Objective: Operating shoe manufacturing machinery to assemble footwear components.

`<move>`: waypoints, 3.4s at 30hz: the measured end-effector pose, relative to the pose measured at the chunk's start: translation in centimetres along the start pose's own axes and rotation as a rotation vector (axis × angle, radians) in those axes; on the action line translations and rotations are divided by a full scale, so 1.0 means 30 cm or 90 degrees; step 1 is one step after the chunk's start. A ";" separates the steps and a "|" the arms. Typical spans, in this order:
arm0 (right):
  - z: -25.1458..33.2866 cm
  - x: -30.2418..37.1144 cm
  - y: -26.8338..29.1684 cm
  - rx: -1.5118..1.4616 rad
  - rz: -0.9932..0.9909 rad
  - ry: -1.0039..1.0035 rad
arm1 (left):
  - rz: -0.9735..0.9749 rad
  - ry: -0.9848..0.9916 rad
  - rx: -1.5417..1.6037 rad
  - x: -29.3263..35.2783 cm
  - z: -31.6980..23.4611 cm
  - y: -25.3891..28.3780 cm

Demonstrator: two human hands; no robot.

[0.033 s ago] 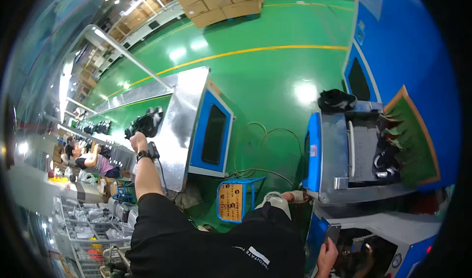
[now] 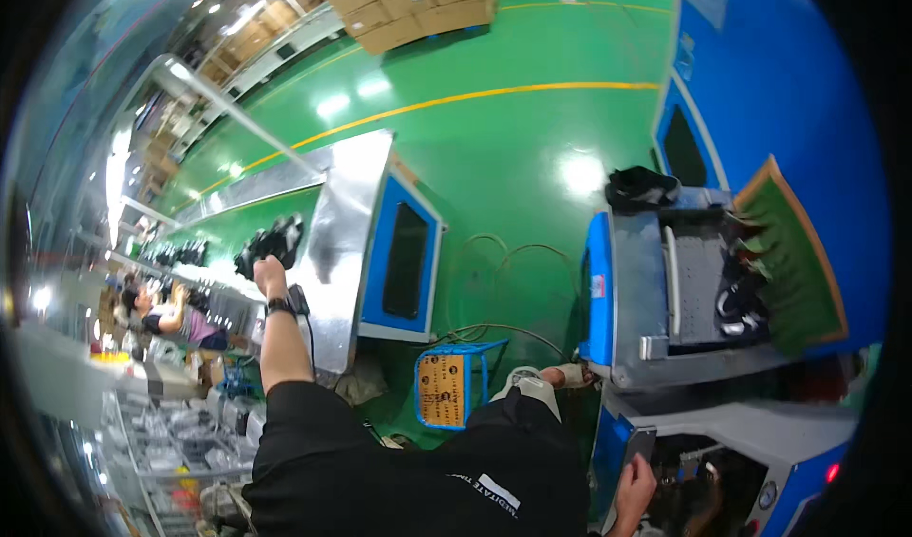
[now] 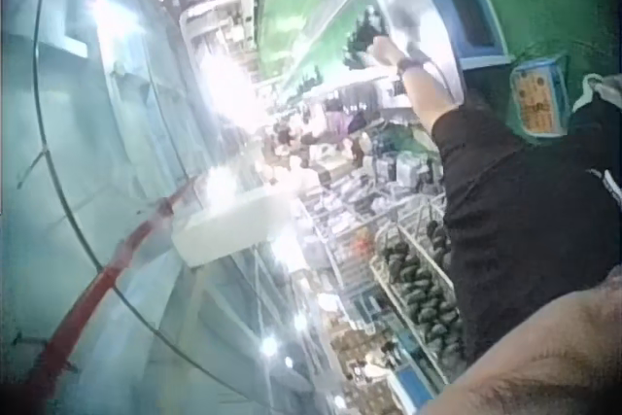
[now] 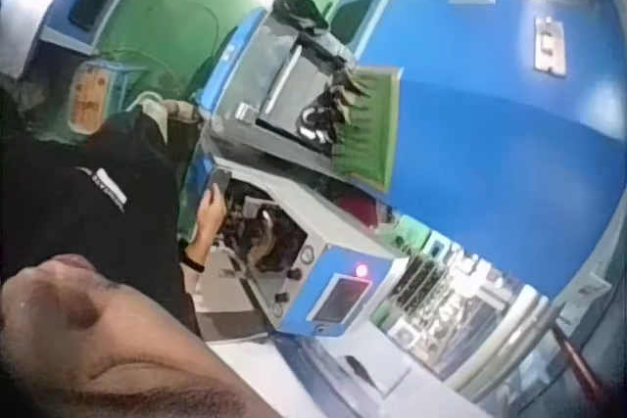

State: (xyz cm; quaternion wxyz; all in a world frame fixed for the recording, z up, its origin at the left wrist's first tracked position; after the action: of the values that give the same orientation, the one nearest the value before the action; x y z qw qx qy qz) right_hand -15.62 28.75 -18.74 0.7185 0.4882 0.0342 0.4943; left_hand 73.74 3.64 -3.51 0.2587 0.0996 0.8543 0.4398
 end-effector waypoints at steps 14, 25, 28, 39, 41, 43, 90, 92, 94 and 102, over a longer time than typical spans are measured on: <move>0.478 -0.002 0.902 0.205 -0.852 0.033 | 1.067 -0.875 0.339 2.350 -1.356 -0.743; 0.338 -0.156 0.838 0.478 -0.943 -0.103 | 0.790 -0.848 0.375 3.176 -1.946 -1.073; 0.322 -0.149 0.827 0.509 -0.906 -0.126 | 0.595 -0.788 0.331 3.173 -2.047 -1.095; 0.297 -0.152 0.813 0.517 -0.898 -0.134 | 0.937 -0.645 0.417 3.146 -2.119 -1.165; 0.303 -0.152 0.815 0.494 -0.948 -0.110 | 0.906 -0.751 0.542 3.014 -2.126 -0.970; 0.315 -0.157 0.812 0.486 -0.982 -0.108 | 1.051 -0.645 0.514 2.897 -2.032 -1.024; -0.218 0.535 0.118 -1.041 -0.362 -0.305 | 1.643 -1.657 0.556 2.670 -0.951 0.410; -0.184 0.528 0.198 -0.870 -0.420 -0.264 | 1.559 -1.378 0.366 2.735 -1.012 0.299; -0.164 0.499 0.264 -0.822 -0.445 -0.299 | 1.556 -1.076 0.145 2.760 -0.975 0.128; -0.206 0.328 0.378 -0.312 -0.491 -0.465 | 1.408 -1.269 0.111 2.664 -0.676 -0.453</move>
State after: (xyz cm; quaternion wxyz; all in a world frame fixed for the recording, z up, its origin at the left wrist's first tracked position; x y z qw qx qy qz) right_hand -21.59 40.59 -9.37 0.9037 0.3989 -0.1556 -0.0094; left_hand -3.85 13.16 -33.01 0.2585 0.9476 -0.1523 0.1099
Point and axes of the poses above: each hand's wrist, its own x-axis away from the middle knuckle, its own y-axis out of the back of the hand, z = x × y, the point moved 5 cm from there along -x, towards the middle knuckle, and after that the axes turned 13 degrees about -y, right-handed, at the moved point
